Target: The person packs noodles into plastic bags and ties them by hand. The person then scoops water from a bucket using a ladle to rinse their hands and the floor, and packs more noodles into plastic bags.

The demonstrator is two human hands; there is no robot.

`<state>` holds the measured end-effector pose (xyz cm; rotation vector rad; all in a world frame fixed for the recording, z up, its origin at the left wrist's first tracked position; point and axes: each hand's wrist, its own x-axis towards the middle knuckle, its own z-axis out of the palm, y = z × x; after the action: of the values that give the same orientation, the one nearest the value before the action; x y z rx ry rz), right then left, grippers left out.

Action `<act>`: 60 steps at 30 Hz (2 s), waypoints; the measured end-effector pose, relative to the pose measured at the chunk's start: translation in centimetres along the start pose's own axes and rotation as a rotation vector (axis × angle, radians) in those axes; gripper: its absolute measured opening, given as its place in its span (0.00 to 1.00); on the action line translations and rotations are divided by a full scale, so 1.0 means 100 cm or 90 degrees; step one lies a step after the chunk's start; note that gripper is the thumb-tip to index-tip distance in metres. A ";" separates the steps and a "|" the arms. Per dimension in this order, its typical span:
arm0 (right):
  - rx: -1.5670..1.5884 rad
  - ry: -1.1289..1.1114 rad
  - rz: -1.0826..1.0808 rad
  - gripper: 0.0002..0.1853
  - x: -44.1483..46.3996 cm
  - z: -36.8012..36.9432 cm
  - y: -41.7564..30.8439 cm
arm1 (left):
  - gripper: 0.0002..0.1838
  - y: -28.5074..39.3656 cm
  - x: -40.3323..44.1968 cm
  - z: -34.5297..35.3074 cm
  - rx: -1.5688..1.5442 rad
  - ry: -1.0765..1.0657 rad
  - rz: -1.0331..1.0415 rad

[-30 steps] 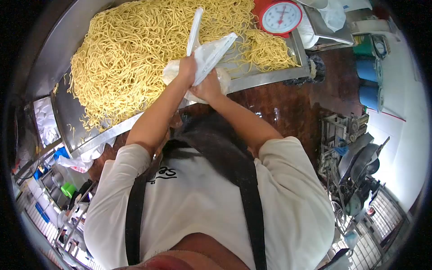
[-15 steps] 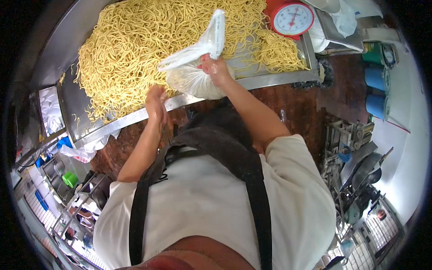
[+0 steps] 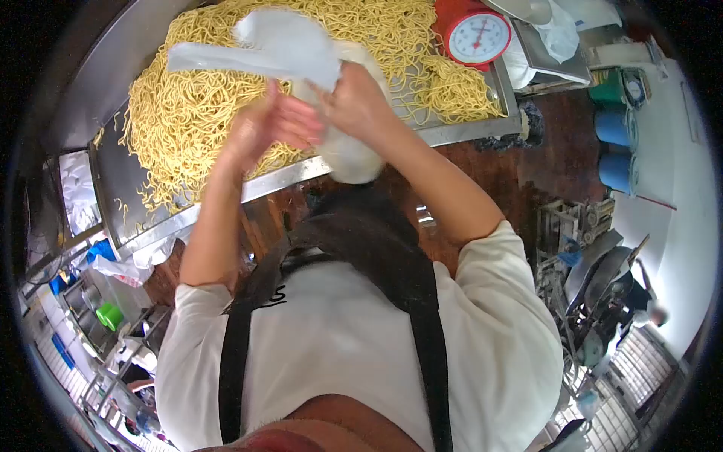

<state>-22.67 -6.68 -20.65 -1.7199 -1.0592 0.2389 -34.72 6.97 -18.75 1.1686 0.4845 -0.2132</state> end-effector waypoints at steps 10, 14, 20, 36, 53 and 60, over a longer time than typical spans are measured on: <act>-0.137 -0.180 0.083 0.14 -0.113 -0.003 0.032 | 0.15 -0.095 0.032 0.048 -0.490 0.193 -0.049; 0.351 -0.242 0.469 0.09 -0.112 0.001 0.072 | 0.17 -0.157 0.045 0.014 0.079 0.180 0.150; -0.017 -0.214 0.144 0.11 -0.056 0.046 0.103 | 0.05 -0.146 0.033 -0.017 0.601 0.247 0.297; -0.100 -0.075 0.036 0.21 -0.082 0.081 0.104 | 0.12 -0.177 0.054 -0.025 0.531 0.309 0.258; 0.065 -0.164 -0.020 0.19 -0.077 0.062 0.133 | 0.14 -0.164 0.064 -0.021 0.236 0.313 0.112; -0.019 -0.098 -0.029 0.12 -0.078 0.054 0.129 | 0.16 -0.169 0.061 -0.018 0.648 0.177 0.325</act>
<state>-23.70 -9.55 -36.35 -1.7236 -1.2190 0.3327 -36.68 2.65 -36.19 2.2936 0.2896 0.1848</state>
